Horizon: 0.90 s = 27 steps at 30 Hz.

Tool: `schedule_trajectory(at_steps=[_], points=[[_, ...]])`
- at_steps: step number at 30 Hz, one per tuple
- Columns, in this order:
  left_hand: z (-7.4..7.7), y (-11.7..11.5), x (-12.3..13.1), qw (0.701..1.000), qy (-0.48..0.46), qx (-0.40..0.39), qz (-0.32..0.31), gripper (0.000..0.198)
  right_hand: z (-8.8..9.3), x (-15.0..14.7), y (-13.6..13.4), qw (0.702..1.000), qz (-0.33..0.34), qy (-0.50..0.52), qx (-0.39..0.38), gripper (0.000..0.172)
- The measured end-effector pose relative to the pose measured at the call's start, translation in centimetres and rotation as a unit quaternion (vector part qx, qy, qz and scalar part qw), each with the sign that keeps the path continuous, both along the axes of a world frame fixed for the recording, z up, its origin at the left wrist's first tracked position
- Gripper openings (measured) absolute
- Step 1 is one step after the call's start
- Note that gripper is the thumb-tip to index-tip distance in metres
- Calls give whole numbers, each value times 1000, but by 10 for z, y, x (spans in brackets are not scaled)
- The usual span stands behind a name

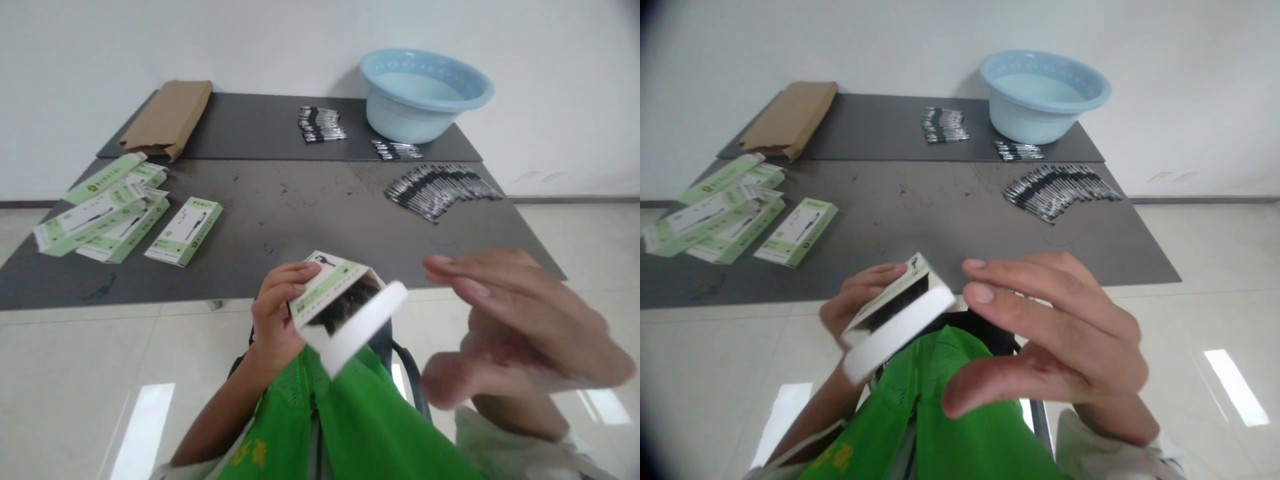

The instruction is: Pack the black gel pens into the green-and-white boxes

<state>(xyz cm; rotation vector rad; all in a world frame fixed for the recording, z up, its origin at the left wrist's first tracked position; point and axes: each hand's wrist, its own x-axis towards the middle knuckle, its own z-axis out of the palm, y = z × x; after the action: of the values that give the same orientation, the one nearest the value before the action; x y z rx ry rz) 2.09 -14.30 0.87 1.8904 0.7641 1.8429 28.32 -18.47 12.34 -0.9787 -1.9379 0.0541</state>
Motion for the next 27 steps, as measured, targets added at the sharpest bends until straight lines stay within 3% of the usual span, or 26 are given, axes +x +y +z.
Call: schedule_trajectory(at_steps=[3,9,11,15,18,20,24,27], points=[[0,2,1,999,-43,-6,-30,37,-14,-1,7,997,22,-7,70,91],[3,1,-2,995,-44,-38,-83,38,-21,-13,16,994,71,43,67,91],[2,2,-1,995,-39,-14,-92,32,-22,-19,16,994,97,41,24,79],[-1,1,0,992,-12,-17,-126,27,-24,-25,15,987,145,52,-49,39],[1,-2,-8,981,15,-69,-181,29,-25,-22,17,978,174,84,-83,30],[8,0,-16,955,63,-134,-258,44,-25,-21,19,965,215,102,-106,27],[25,18,-25,849,180,-238,-436,96,-24,-24,26,940,283,135,-134,20],[31,30,-19,790,163,-270,-526,107,-34,-22,35,928,292,167,-159,25]])
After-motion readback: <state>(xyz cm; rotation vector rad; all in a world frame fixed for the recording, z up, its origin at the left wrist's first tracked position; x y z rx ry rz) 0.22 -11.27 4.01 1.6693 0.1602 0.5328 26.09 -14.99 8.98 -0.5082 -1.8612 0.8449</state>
